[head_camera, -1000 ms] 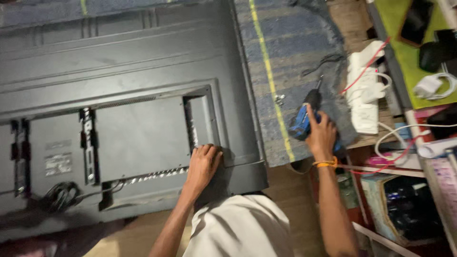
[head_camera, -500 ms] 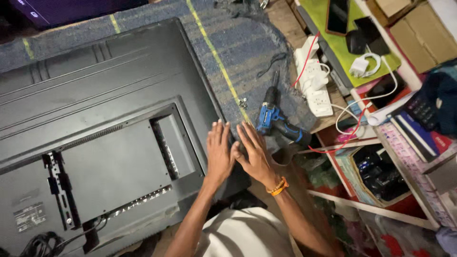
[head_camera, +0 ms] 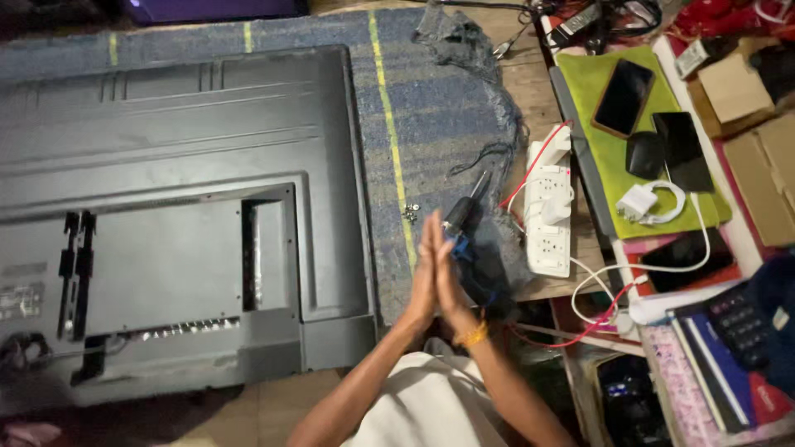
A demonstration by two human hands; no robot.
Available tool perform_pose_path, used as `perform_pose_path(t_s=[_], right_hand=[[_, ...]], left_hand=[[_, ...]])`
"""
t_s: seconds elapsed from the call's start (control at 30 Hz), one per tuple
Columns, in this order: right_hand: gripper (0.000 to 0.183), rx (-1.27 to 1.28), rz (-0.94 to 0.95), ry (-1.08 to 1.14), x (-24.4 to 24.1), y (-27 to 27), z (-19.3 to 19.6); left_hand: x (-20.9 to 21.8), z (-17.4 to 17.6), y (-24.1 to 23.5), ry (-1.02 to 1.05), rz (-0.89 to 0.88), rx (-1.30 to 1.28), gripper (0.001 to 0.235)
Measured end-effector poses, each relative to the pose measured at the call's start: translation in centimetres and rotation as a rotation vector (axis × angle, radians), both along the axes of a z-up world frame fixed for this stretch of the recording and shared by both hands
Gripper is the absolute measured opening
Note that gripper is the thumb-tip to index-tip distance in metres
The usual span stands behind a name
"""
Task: The person retrieves a cordless drill from a drawer and uses it to remove screws from the back of a television. They then remove the metal mounting brackets and coil the power cable.
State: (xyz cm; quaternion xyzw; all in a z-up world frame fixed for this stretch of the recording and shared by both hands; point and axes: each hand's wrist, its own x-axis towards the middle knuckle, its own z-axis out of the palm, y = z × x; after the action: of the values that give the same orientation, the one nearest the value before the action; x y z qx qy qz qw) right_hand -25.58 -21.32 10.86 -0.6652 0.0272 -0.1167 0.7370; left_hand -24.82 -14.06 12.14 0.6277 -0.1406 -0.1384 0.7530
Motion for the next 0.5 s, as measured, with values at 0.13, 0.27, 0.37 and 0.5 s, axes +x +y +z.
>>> perform_pose_path(t_s=[0.13, 0.27, 0.37, 0.5], right_hand=[[0.084, -0.168, -0.159, -0.121, 1.5, -5.6, 1.0], [0.085, -0.043, 0.041, -0.091, -2.6, -3.7, 1.9], [0.083, -0.187, 0.119, -0.043, -4.9, -1.8, 2.1], [0.083, -0.209, 0.131, -0.213, -1.6, -4.3, 3.1]], left_hand=[[-2.8, 0.0, -3.5, -0.018, -0.094, 0.085, 0.09], [0.1, 1.7, -4.2, -0.014, -0.014, 0.034, 0.086], [1.9, 2.7, -3.3, -0.108, 0.183, 0.0, 0.084], [-2.0, 2.6, -4.1, 0.06, 0.137, 0.051, 0.086]])
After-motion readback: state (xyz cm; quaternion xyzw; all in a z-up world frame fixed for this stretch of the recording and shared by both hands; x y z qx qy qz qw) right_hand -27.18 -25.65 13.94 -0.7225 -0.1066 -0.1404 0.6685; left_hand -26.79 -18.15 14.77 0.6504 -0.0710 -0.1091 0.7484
